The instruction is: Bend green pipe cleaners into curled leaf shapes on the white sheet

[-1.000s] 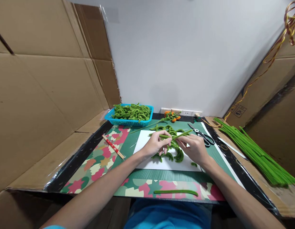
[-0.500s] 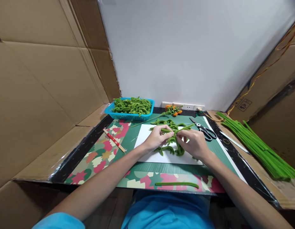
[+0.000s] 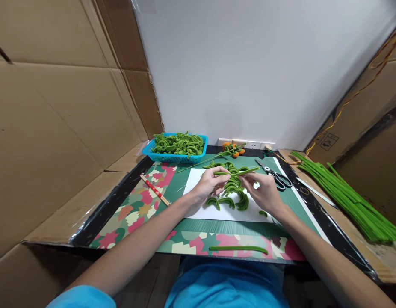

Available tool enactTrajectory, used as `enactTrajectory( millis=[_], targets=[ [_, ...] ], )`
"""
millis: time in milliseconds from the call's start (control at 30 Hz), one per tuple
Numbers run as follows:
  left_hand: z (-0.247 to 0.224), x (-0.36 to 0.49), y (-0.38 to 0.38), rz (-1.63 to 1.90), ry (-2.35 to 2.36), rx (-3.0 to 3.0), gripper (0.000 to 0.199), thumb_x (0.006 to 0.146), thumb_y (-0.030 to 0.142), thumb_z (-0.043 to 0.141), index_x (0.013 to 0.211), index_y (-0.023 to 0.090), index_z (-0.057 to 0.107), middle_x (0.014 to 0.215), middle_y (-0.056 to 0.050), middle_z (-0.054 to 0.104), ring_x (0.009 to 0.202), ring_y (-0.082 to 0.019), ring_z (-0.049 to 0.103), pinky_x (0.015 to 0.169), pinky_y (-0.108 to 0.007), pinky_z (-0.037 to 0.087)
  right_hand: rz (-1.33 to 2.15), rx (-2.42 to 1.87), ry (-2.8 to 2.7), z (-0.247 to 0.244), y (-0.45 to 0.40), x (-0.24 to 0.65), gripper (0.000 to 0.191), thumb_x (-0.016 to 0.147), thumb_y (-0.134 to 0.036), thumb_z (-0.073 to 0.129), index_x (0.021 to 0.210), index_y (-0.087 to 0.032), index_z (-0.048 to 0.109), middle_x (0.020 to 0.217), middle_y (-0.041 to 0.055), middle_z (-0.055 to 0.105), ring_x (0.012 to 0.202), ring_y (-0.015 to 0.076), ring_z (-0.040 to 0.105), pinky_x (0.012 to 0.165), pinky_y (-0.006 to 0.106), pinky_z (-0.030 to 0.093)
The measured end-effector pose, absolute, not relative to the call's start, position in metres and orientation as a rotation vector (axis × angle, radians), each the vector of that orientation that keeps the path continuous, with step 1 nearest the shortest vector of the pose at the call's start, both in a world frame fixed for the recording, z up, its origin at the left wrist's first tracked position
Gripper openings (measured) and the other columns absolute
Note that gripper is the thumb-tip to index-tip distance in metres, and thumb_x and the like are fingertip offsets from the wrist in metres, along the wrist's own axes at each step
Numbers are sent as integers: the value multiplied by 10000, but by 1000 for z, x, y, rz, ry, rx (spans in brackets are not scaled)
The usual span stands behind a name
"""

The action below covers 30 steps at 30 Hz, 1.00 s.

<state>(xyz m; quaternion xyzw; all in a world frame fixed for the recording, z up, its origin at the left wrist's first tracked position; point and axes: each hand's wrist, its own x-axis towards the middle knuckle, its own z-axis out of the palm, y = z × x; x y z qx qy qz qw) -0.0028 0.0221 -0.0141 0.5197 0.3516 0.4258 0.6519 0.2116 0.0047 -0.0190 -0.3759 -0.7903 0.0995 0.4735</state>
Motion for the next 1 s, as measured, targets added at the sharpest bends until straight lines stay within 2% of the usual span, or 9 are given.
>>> enactTrajectory(
  millis=[133, 267, 367, 433, 533, 633, 800, 1000],
  targets=[
    [-11, -2, 19, 955, 812, 1190, 400, 796, 433, 870, 970, 173, 620, 558, 88, 490, 371, -39, 374, 349, -160, 181, 239, -906, -1950, -21, 3, 208, 213, 1013, -239, 594, 894, -199, 766, 698, 24, 755, 551, 161, 651, 506, 263, 475],
    [-6, 0, 16, 958, 836, 1209, 440, 777, 472, 883, 955, 168, 619, 577, 83, 502, 377, -32, 371, 347, -155, 184, 224, -888, -1963, -24, 5, 208, 204, 1022, -225, 587, 941, -209, 773, 762, 22, 795, 607, 174, 714, 569, 271, 527],
    [-6, 1, 16, 984, 845, 1227, 432, 782, 484, 876, 931, 175, 613, 564, 88, 482, 382, -39, 377, 342, -151, 194, 50, -865, -2028, -29, 8, 212, 235, 1041, -186, 541, 1039, -202, 775, 944, 55, 834, 751, 190, 774, 659, 271, 548],
    [-8, 1, 16, 1011, 844, 1235, 422, 788, 489, 867, 912, 181, 606, 550, 91, 471, 383, -45, 382, 338, -151, 207, -174, -893, -2080, -32, 9, 214, 271, 1037, -140, 511, 1071, -196, 775, 990, 69, 835, 751, 185, 770, 644, 266, 510],
    [-9, 2, 17, 1028, 842, 1254, 411, 795, 494, 853, 881, 181, 600, 545, 86, 475, 383, -49, 388, 335, -152, 218, -484, -929, -2135, -33, 8, 216, 269, 1018, -105, 529, 1041, -196, 781, 814, 40, 813, 621, 162, 708, 601, 279, 420],
    [-8, 4, 16, 1038, 852, 1267, 402, 787, 482, 856, 846, 176, 603, 528, 85, 466, 385, -48, 375, 344, -151, 230, -607, -903, -2129, -32, 6, 214, 237, 1021, -135, 572, 932, -206, 780, 674, 5, 761, 566, 140, 653, 615, 285, 379],
    [-6, 6, 14, 1068, 871, 1254, 392, 768, 474, 861, 824, 172, 618, 499, 85, 457, 385, -47, 361, 361, -154, 223, -540, -962, -1958, -28, 4, 208, 227, 1005, -244, 661, 800, -204, 748, 686, -8, 766, 510, 106, 577, 592, 274, 349],
    [-10, 4, 17, 1019, 904, 1379, 432, 753, 509, 864, 879, 147, 665, 442, 69, 497, 338, -64, 377, 354, -172, 226, -523, -1014, -1964, -27, 4, 209, 222, 986, -216, 653, 783, -211, 744, 678, -12, 753, 503, 108, 552, 577, 275, 324]
  ],
)
